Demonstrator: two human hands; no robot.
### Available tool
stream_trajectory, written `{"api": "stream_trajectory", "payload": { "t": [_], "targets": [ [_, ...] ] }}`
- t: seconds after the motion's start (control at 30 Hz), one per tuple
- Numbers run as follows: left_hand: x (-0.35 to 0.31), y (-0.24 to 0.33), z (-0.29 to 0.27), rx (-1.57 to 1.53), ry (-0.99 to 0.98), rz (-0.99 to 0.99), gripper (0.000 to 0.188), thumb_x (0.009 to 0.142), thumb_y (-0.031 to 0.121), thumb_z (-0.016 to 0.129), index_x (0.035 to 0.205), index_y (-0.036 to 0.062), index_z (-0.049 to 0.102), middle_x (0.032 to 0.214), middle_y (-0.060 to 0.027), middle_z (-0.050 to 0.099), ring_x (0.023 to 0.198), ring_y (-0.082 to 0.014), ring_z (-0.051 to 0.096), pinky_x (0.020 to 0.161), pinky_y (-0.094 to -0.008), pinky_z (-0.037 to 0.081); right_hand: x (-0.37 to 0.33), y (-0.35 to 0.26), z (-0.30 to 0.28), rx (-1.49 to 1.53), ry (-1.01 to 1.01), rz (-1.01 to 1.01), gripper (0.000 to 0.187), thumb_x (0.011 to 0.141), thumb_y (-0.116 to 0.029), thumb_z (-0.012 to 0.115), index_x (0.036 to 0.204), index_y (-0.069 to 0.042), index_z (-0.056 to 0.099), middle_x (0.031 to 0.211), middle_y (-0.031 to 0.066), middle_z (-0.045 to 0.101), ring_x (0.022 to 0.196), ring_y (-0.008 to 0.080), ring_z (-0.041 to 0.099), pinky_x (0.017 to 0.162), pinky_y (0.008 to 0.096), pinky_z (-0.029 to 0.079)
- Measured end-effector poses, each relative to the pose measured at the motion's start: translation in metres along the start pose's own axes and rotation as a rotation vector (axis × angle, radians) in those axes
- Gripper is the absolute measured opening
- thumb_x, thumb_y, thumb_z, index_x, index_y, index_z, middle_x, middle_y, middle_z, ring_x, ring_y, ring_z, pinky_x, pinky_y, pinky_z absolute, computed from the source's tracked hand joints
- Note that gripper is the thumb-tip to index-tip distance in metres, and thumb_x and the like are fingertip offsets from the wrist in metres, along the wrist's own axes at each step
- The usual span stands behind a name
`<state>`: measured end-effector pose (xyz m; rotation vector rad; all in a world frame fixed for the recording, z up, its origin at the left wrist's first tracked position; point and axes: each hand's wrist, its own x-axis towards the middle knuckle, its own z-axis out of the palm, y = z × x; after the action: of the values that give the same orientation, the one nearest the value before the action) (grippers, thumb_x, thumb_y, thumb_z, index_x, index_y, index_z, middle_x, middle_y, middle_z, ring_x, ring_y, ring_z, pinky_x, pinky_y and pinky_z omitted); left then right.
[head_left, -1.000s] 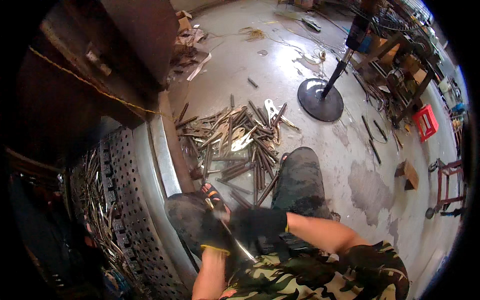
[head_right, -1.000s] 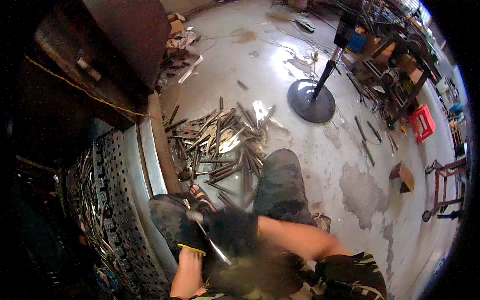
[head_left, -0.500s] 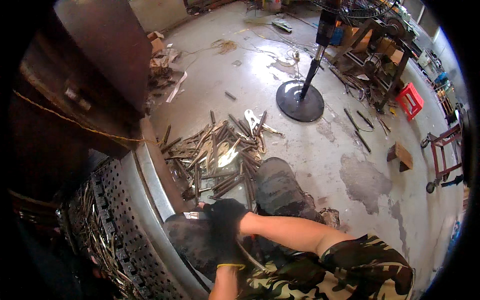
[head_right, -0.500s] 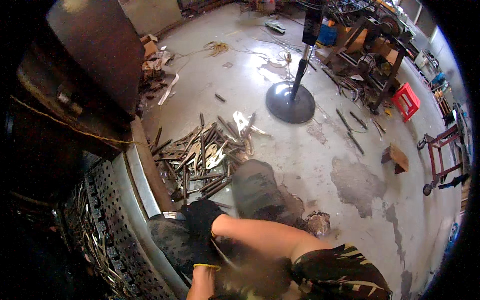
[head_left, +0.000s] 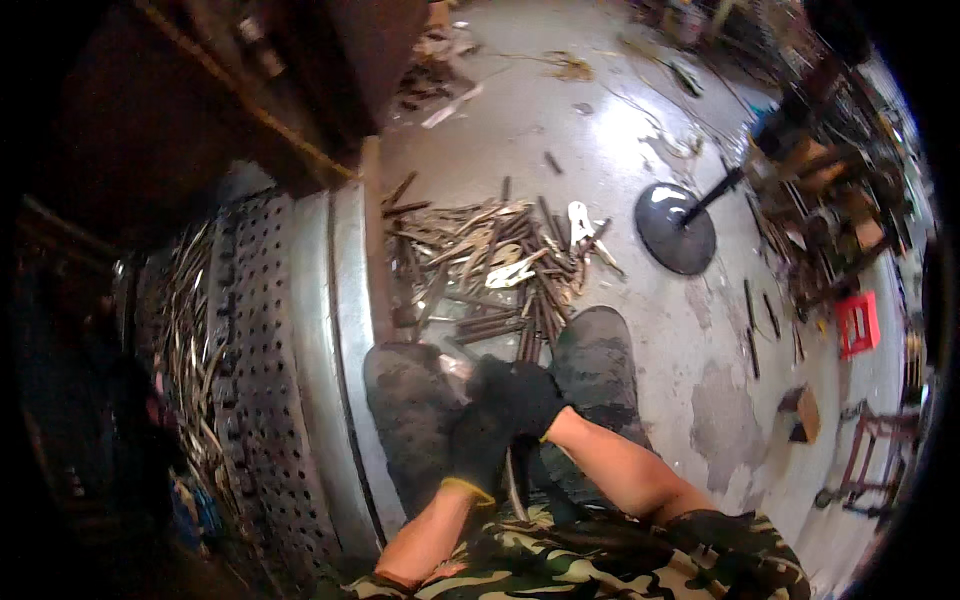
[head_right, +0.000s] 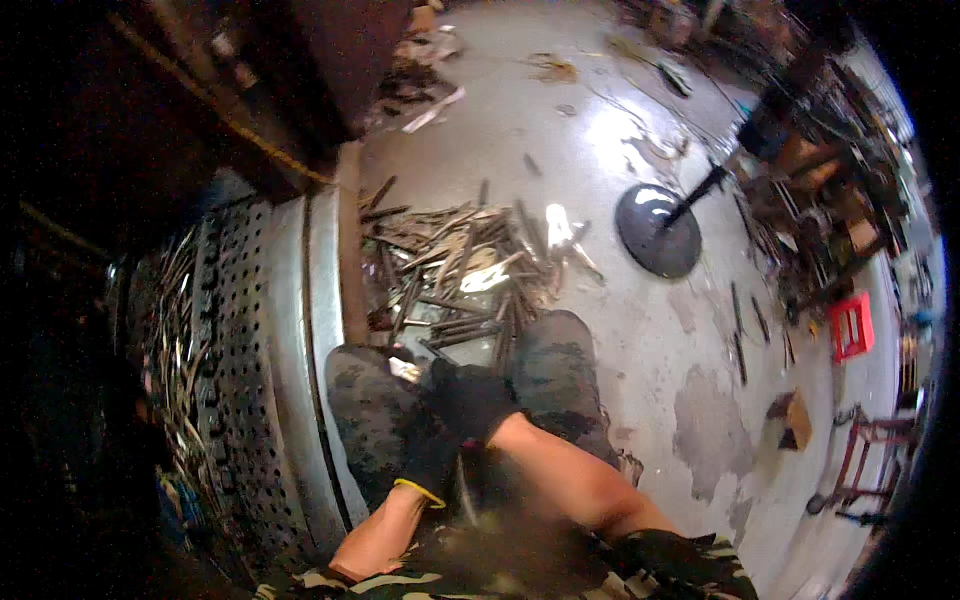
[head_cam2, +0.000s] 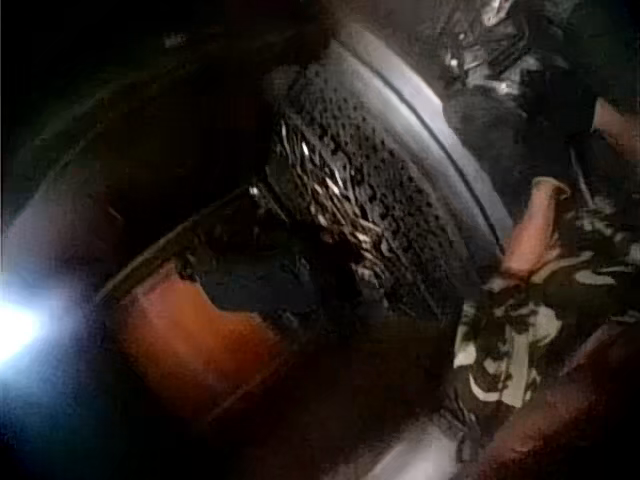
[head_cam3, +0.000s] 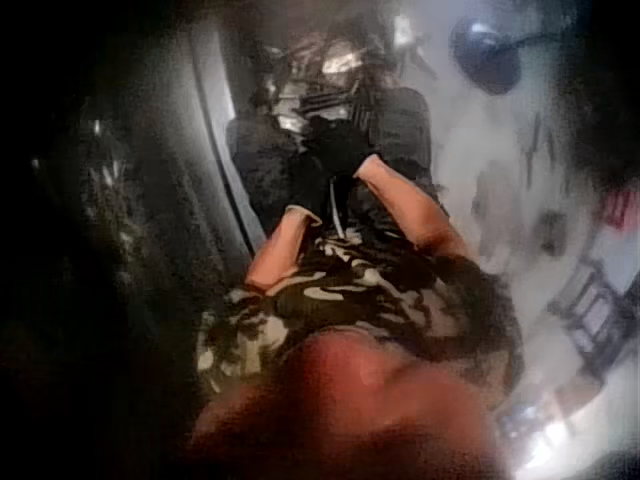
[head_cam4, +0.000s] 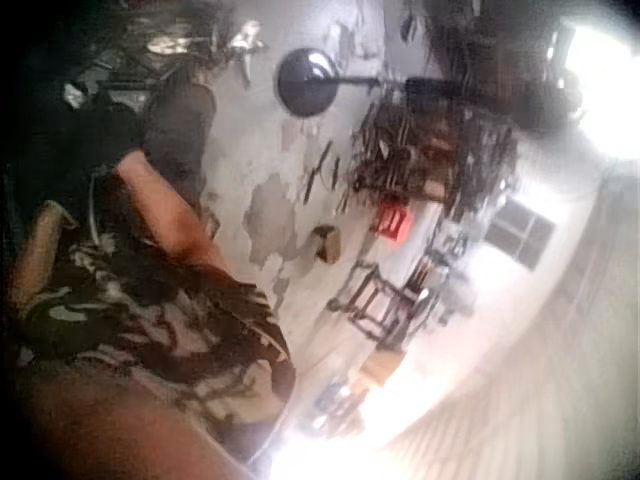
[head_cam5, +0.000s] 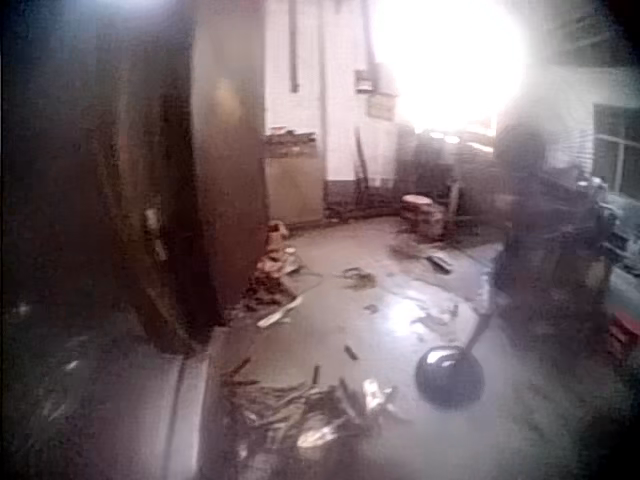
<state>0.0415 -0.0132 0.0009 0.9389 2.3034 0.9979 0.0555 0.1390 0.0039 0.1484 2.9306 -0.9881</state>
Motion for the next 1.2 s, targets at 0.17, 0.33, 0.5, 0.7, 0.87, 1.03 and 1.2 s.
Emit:
{"api": "stream_trajectory", "payload": {
  "t": [0.17,0.33,0.5,0.7,0.87,1.03,1.2],
  "targets": [
    [0.014,-0.028,0.002,-0.14,0.003,-0.037,0.032,0.092,0.024,0.055,0.117,0.0055,0.061,0.095,-0.0155,0.062,0.09,-0.028,0.063,0.081,-0.0379,0.051,0.014,0.011,0.013,0.082,0.375,-0.259,0.019,0.089,-0.024,0.063,0.1,-0.009,0.06,0.076,0.0109,0.059,0.064,0.0265,0.06,0.059,0.039,0.05],
    [0.053,-0.056,-0.052,-1.924,-0.129,-0.276,0.033,0.092,0.035,0.055,0.107,0.0067,0.06,0.071,-0.0007,0.048,0.057,-0.0137,0.049,0.052,-0.0295,0.044,0.028,0.031,0.033,1.019,0.166,0.393,0.017,0.094,-0.022,0.06,0.099,-0.006,0.057,0.081,0.0052,0.061,0.071,0.0123,0.059,0.06,0.0292,0.048],
    [0.148,-0.021,-0.164,-1.97,0.14,-0.131,0.068,0.085,0.075,0.05,0.107,0.0115,0.059,0.072,0.001,0.052,0.057,-0.0141,0.05,0.048,-0.0262,0.04,0.084,-0.003,0.038,1.279,-0.016,0.469,0.029,0.097,-0.03,0.055,0.116,-0.008,0.057,0.093,0.003,0.063,0.077,0.0129,0.06,0.065,0.0275,0.049],
    [0.196,-0.05,-0.195,-1.99,0.291,-0.043,0.064,0.088,0.068,0.051,0.11,0.0085,0.059,0.082,-0.0071,0.061,0.063,-0.0184,0.055,0.052,-0.0319,0.046,0.179,-0.028,0.099,1.623,-0.078,0.666,0.033,0.1,-0.037,0.049,0.117,-0.011,0.061,0.092,-0.0001,0.064,0.077,0.015,0.06,0.067,0.0306,0.051],
    [0.207,-0.063,-0.19,-1.997,0.439,-0.159,0.063,0.088,0.067,0.052,0.11,0.0091,0.059,0.082,-0.0065,0.061,0.062,-0.0176,0.055,0.051,-0.0314,0.046,0.212,-0.006,0.148,1.6,-0.15,0.714,0.034,0.098,-0.036,0.051,0.115,-0.009,0.061,0.097,0.0034,0.065,0.081,0.019,0.061,0.071,0.0344,0.051],
    [0.203,-0.073,-0.206,-1.951,0.6,-0.18,0.061,0.088,0.066,0.052,0.11,0.0097,0.058,0.081,-0.006,0.06,0.061,-0.0168,0.055,0.051,-0.0308,0.045,0.193,0.031,0.183,1.268,-0.265,0.701,0.034,0.096,-0.035,0.053,0.113,-0.008,0.062,0.101,0.007,0.066,0.086,0.023,0.063,0.075,0.0382,0.051],
    [0.21,-0.088,-0.205,-1.904,0.711,-0.165,0.06,0.089,0.066,0.053,0.111,0.0103,0.058,0.081,-0.0054,0.059,0.061,-0.016,0.054,0.05,-0.0302,0.045,0.159,0.114,0.208,0.449,-0.293,0.5,0.034,0.094,-0.034,0.055,0.111,-0.006,0.063,0.106,0.0105,0.066,0.091,0.027,0.064,0.079,0.042,0.051]
  ]
}}
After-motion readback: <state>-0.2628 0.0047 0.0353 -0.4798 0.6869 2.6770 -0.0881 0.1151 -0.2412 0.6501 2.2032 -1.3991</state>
